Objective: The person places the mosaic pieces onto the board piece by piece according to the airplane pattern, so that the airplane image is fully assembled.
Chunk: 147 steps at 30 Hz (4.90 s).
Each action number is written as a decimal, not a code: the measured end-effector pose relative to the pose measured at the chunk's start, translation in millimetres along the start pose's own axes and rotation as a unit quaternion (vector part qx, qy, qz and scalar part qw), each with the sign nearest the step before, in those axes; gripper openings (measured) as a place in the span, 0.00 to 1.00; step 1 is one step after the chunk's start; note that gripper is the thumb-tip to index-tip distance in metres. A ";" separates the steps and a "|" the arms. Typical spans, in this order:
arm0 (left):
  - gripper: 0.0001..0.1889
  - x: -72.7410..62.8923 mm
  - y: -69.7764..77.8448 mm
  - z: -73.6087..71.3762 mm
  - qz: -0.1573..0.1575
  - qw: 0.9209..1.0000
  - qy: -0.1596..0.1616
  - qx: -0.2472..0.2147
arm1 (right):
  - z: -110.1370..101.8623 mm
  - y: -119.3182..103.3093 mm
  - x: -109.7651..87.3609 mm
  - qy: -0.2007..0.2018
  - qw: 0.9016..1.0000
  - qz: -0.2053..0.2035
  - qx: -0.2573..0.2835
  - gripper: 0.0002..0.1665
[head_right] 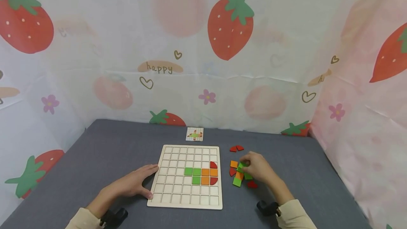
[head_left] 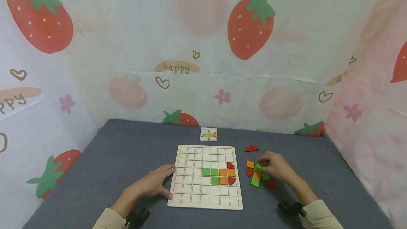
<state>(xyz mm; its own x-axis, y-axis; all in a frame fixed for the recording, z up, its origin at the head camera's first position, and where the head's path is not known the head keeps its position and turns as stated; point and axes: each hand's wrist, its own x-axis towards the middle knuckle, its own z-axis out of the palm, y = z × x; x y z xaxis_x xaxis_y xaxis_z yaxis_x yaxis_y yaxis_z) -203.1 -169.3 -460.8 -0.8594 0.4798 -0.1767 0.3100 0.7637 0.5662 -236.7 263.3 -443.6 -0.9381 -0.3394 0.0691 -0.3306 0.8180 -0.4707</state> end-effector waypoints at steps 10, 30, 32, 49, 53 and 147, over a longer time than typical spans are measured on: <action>0.51 -0.3 -1.4 0.2 -0.002 1.000 0.000 0.002 | 9.5 -23.5 5.3 -0.003 1.000 -0.015 0.020 0.14; 0.51 0.4 -2.1 1.3 -0.011 1.000 0.003 -0.001 | 30.9 -61.7 22.5 -0.027 0.994 -0.084 0.061 0.15; 0.51 0.0 -1.7 0.9 -0.010 1.000 0.003 0.000 | 34.5 -65.5 23.9 -0.031 0.993 -0.090 0.065 0.15; 0.52 0.1 -1.7 1.4 -0.017 1.000 -0.005 -0.003 | 65.0 -102.0 38.5 -0.089 0.984 -0.141 0.062 0.14; 0.52 -0.3 -1.3 1.1 -0.018 1.000 -0.005 -0.006 | 68.6 -109.7 40.8 -0.094 0.981 -0.158 0.054 0.14; 0.51 -0.8 -1.8 0.7 -0.014 1.000 0.004 -0.006 | 14.9 7.4 9.5 -0.030 0.999 0.017 0.007 0.11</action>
<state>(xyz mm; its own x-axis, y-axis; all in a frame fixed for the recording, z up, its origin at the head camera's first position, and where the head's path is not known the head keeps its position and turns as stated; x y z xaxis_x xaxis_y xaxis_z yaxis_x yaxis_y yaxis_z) -202.6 -170.7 -462.2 -0.8708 0.4553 -0.1854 0.2814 0.7709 0.5714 -246.6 259.3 -459.5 -0.9409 -0.3386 0.0006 -0.2964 0.8228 -0.4849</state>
